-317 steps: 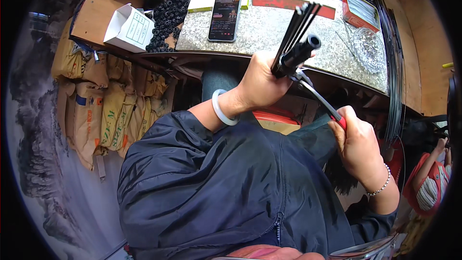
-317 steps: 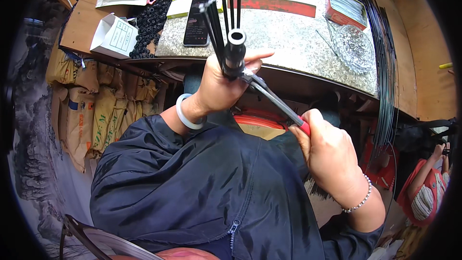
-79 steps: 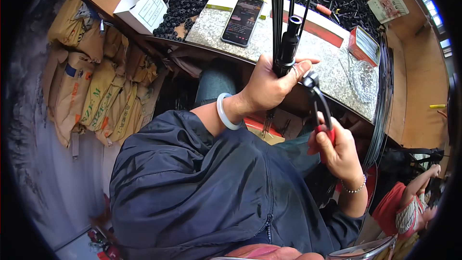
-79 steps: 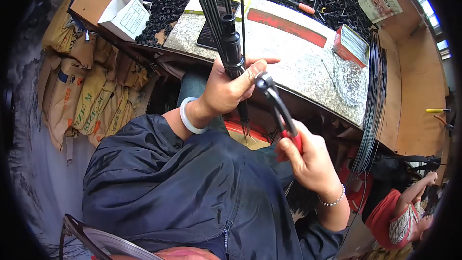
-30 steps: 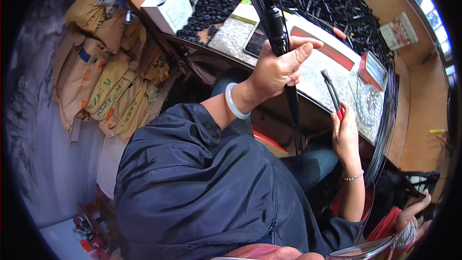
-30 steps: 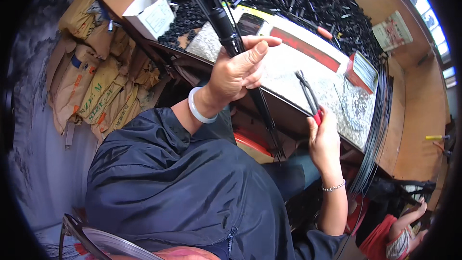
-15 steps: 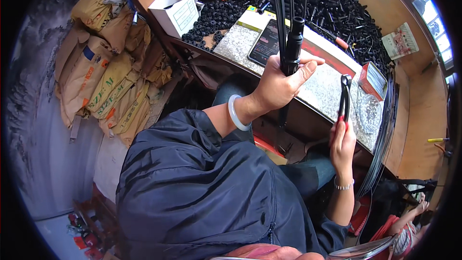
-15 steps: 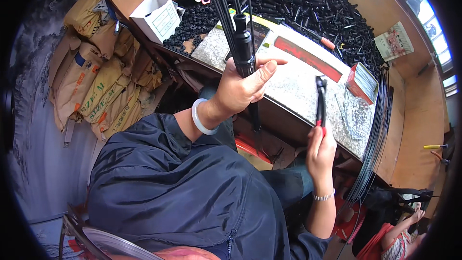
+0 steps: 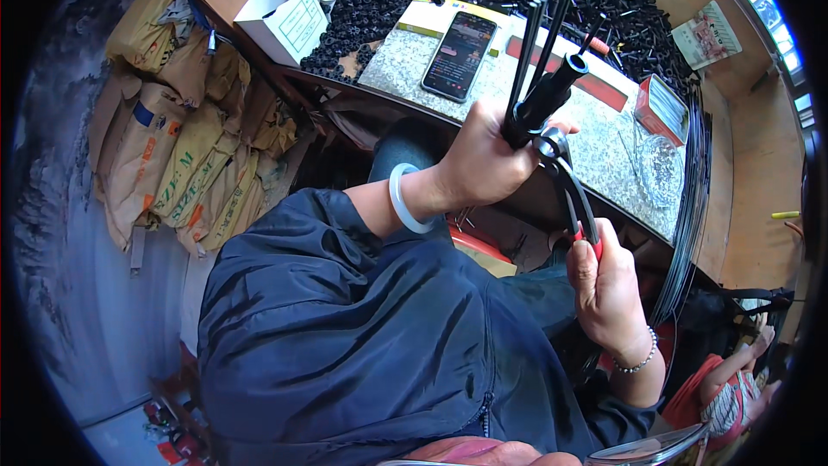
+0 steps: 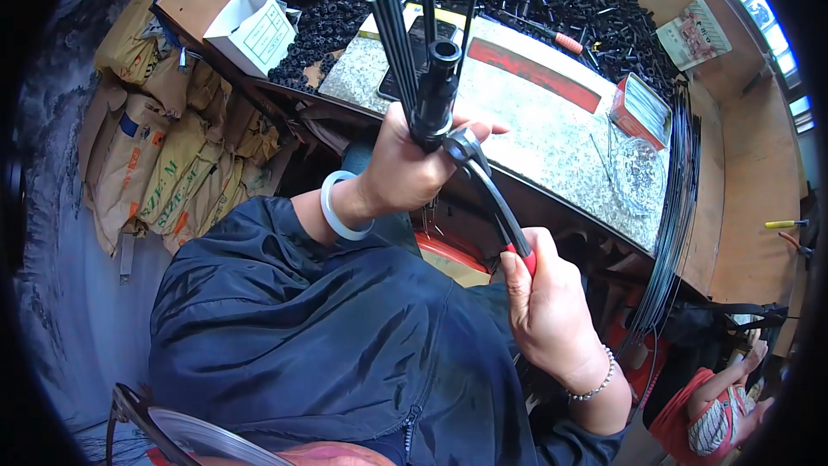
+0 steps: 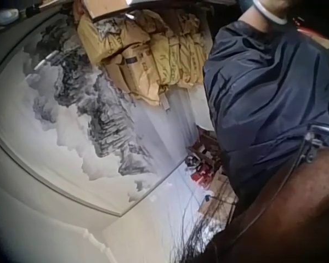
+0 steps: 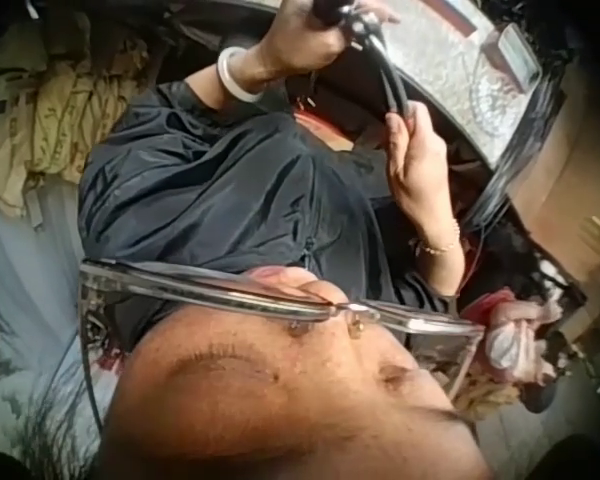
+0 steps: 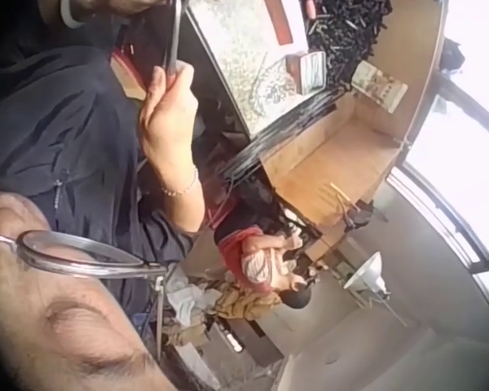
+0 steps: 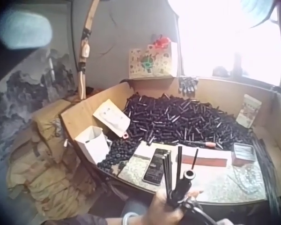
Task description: Assembling electronic components by inserting wires into connectors and tightening parts with tools.
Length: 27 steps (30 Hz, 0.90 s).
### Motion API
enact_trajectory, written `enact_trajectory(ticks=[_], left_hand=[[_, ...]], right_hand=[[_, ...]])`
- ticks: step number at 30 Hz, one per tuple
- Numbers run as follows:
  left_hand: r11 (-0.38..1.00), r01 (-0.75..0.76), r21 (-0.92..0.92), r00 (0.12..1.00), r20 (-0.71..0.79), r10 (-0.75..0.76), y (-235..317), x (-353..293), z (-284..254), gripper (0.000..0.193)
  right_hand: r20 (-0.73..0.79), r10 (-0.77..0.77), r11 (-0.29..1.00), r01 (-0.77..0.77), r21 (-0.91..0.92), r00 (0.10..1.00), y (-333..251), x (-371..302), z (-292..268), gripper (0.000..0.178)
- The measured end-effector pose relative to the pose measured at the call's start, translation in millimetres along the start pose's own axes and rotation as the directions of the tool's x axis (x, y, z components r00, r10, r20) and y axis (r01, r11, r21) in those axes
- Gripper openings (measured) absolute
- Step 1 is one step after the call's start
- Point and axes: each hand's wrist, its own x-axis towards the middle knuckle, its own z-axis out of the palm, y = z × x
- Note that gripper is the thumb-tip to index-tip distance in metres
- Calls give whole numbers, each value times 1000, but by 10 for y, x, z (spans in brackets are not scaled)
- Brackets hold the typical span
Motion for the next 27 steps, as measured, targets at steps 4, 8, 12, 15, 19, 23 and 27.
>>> enact_trajectory(ticks=[4,8,12,15,19,23,27], left_hand=[[969,-150,199,987,-19,157,-28,43,-68,21],[961,-227,156,971,-38,236,-126,63,-199,15],[837,99,-538,994,11,-110,12,84,-390,33],[783,94,-615,993,1,-118,79,33,-398,33],[845,124,-520,982,-57,-179,110,35,-295,31],[874,82,-479,963,-189,-194,-76,-59,-263,26],[554,-4,-833,987,-91,-129,-32,-226,-44,38]], right_hand=[[-77,-15,968,-4,-249,997,-21,62,-16,11],[-37,6,991,-11,-134,999,101,169,-17,23],[-338,-151,812,-78,-579,929,1107,384,20,39],[-389,33,551,-341,-762,921,1439,575,-10,45],[-483,-248,477,-328,-815,840,1608,546,68,48],[-182,-356,910,295,-293,917,610,81,457,35],[-39,-98,893,105,437,994,1079,-281,912,82]])
